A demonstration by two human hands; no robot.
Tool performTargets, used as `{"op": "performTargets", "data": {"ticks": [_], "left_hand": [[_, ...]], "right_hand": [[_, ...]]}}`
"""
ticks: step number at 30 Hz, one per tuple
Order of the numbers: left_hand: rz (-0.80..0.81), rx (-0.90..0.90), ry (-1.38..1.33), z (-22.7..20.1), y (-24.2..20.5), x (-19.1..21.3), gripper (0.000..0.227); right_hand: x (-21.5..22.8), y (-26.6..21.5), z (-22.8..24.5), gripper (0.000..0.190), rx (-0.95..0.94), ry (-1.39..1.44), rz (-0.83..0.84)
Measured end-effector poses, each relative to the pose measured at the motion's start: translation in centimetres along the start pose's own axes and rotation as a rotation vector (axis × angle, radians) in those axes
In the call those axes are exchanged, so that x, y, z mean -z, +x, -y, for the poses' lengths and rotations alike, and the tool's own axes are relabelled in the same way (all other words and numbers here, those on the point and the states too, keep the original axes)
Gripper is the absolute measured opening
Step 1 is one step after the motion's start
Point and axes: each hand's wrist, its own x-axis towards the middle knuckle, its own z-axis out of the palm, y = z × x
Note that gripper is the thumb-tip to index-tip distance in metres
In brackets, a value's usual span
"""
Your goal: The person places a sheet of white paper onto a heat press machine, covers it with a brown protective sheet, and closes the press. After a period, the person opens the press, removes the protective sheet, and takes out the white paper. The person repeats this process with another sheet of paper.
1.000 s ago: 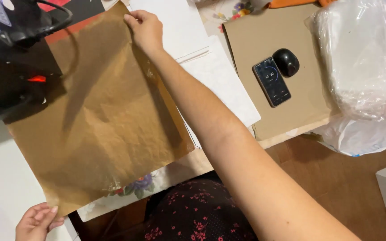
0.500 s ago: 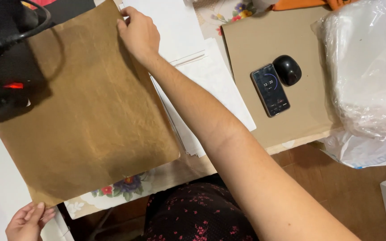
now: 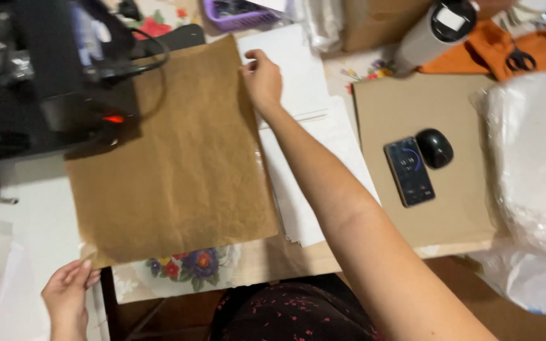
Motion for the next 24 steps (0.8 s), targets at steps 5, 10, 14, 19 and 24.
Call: {"op": "performTargets", "data": {"ticks": [5,10,14,19,24], "left_hand": [[-0.020,0.079,-0.005,-4.5,-2.7,-2.2,0.018],[-0.034,0.074,0.036,-7.0,-3.7,-2.5,0.018],[-0.003,0.082,0.026,-6.5,-2.9,-2.0,0.020],[0.038,0.097,-0.007,-4.9,-2.1,-1.7,0.019],[0.106,0.142,-0.099,-4.5,-2.0,-1.5,0.023]], "right_hand": [[0.5,0.7,-0.7,0.026,0.073,0.052,-0.024],[0.9,0.3,0.6,0.024,0.045,0.109,0.008],[0.6,0.0,2.1,0.028,0.059,0.131,0.002],[0.1,1.1,0.9,0.029,0.140,0.034,0.016],[1.0,-0.5,1.0,0.030,0.149,0.024,-0.069]]}}
